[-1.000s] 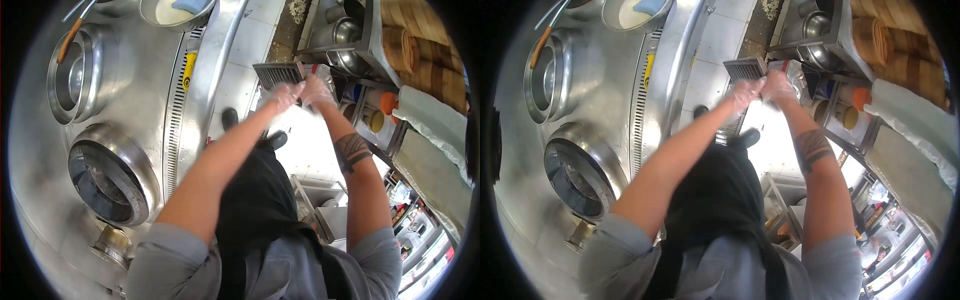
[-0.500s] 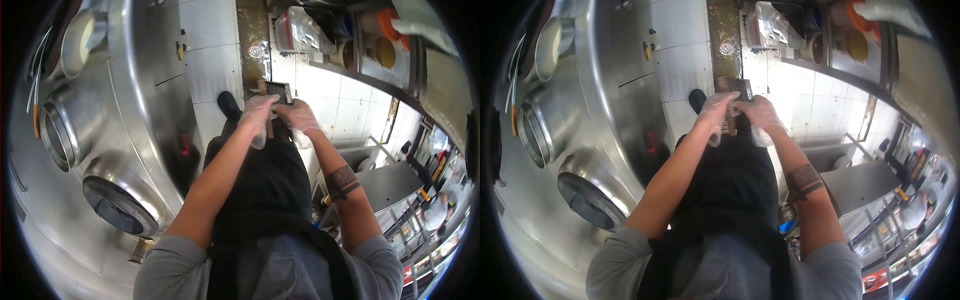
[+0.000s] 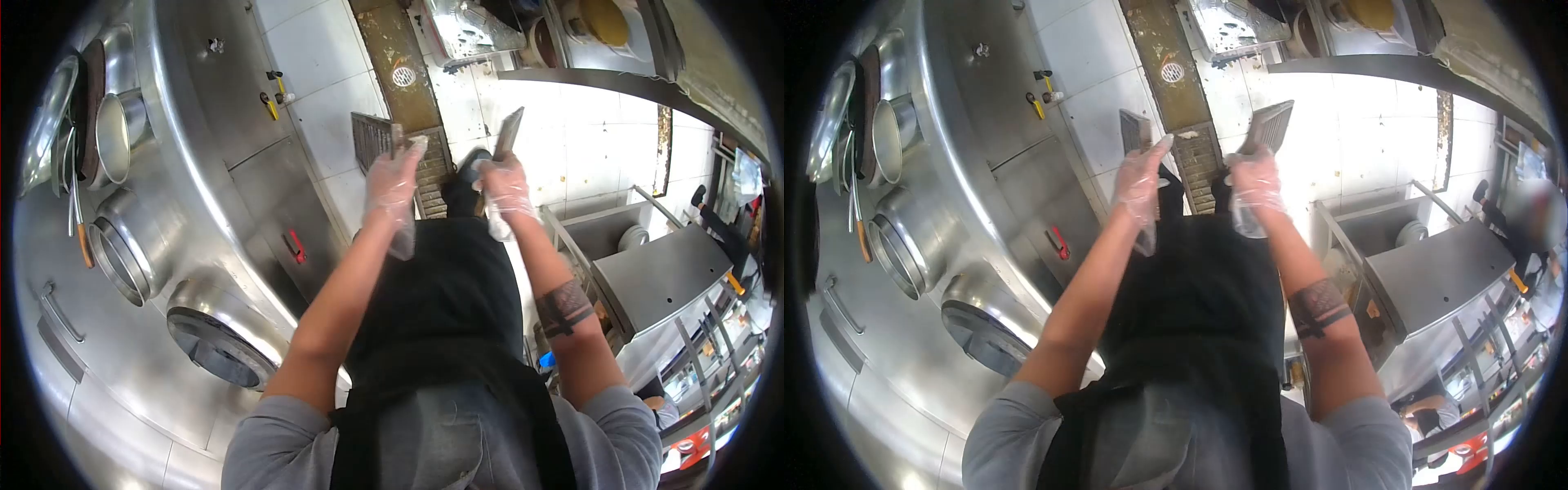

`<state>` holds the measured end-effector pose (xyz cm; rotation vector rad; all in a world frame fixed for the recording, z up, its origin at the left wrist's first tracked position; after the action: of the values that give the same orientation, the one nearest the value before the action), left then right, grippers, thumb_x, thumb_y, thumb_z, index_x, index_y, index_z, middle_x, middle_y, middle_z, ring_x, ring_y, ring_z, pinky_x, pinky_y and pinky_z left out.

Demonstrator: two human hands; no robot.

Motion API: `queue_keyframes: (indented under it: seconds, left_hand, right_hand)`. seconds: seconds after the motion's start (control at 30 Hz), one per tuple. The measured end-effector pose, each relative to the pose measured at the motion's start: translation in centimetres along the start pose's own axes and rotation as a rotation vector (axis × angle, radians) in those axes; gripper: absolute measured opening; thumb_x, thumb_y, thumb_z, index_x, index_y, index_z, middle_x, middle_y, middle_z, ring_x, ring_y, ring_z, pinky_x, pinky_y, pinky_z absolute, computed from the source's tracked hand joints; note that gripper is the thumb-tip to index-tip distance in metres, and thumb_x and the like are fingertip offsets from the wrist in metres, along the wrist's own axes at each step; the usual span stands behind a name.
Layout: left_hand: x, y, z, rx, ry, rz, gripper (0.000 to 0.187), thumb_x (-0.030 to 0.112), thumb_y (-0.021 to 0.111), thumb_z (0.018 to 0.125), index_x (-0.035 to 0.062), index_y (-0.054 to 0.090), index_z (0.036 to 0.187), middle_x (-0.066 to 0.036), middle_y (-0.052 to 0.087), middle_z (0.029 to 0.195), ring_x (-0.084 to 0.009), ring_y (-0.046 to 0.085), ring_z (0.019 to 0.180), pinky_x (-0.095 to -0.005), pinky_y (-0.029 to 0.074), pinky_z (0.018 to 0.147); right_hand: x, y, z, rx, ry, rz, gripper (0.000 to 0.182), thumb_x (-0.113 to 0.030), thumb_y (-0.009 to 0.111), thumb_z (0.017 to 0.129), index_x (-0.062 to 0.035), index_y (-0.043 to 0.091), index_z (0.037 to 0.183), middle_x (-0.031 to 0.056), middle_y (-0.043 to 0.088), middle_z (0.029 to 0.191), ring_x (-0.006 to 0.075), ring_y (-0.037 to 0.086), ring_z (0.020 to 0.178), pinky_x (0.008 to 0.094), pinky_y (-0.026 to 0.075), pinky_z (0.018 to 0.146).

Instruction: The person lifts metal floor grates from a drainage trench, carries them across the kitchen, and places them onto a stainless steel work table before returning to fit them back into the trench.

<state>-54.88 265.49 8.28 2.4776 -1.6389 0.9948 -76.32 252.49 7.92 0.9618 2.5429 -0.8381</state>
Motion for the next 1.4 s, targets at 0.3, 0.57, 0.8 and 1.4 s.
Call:
queue_keyframes:
  seconds: [0.3, 0.57, 0.8, 1.4]
  left_hand:
    - [4.3, 2.4, -1.3, -0.048, 0.045, -0.141, 0.096, 0.080, 0.038, 0.095, -0.0101, 0.069, 0.107, -0.023, 0.069, 0.111, -0.0298, 0.061, 0.104, -0.0401, 0.045, 0.095]
    - [1.2, -7.2, 3.8, -0.067, -0.117, -0.276, 0.111, 0.095, 0.036, 0.082, -0.0003, 0.055, 0.137, -0.013, 0.058, 0.109, -0.0243, 0.058, 0.094, -0.0439, 0.052, 0.085]
    - [-0.1, -11.0, 5.1, 0.101, -0.050, -0.203, 0.103, 0.088, 0.040, 0.088, 0.0032, 0.052, 0.145, -0.012, 0.059, 0.123, -0.0228, 0.057, 0.109, -0.0397, 0.049, 0.095]
    - [5.0, 1.0, -2.1, -0.196, 0.096, 0.129, 0.094, 0.080, 0.024, 0.098, -0.0028, 0.069, 0.088, -0.023, 0.068, 0.092, -0.0395, 0.063, 0.092, -0.0474, 0.048, 0.086]
  right_hand:
    - [-5.2, 3.7, -1.3, -0.125, -0.059, -0.121, 0.069, -0.059, 0.064, 0.091, 0.0061, 0.065, 0.112, 0.0270, 0.071, 0.103, 0.0415, 0.070, 0.097, 0.0467, 0.054, 0.090]
    - [-0.1, -4.0, 2.7, 0.076, 0.058, 0.485, 0.041, -0.045, 0.069, 0.095, -0.0112, 0.058, 0.076, 0.0031, 0.050, 0.060, 0.0180, 0.051, 0.051, 0.0320, 0.046, 0.056]
    - [4.8, -7.9, 4.1, 0.222, 0.173, 0.616, 0.044, -0.046, 0.075, 0.091, -0.0054, 0.059, 0.085, 0.0052, 0.051, 0.064, 0.0181, 0.056, 0.056, 0.0337, 0.049, 0.055]
    - [-2.5, 1.7, 0.9, -0.040, -0.109, 0.070, 0.072, -0.071, 0.061, 0.090, 0.0001, 0.064, 0.098, 0.0067, 0.058, 0.074, 0.0166, 0.058, 0.064, 0.0345, 0.050, 0.065]
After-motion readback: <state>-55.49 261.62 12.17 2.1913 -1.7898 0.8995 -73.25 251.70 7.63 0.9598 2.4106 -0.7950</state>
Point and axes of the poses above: each hand's wrist, its own z-axis towards the middle knuckle, its own y-axis out of the palm, x = y × z, the point moved 8 cm from there along z, towards the middle knuckle
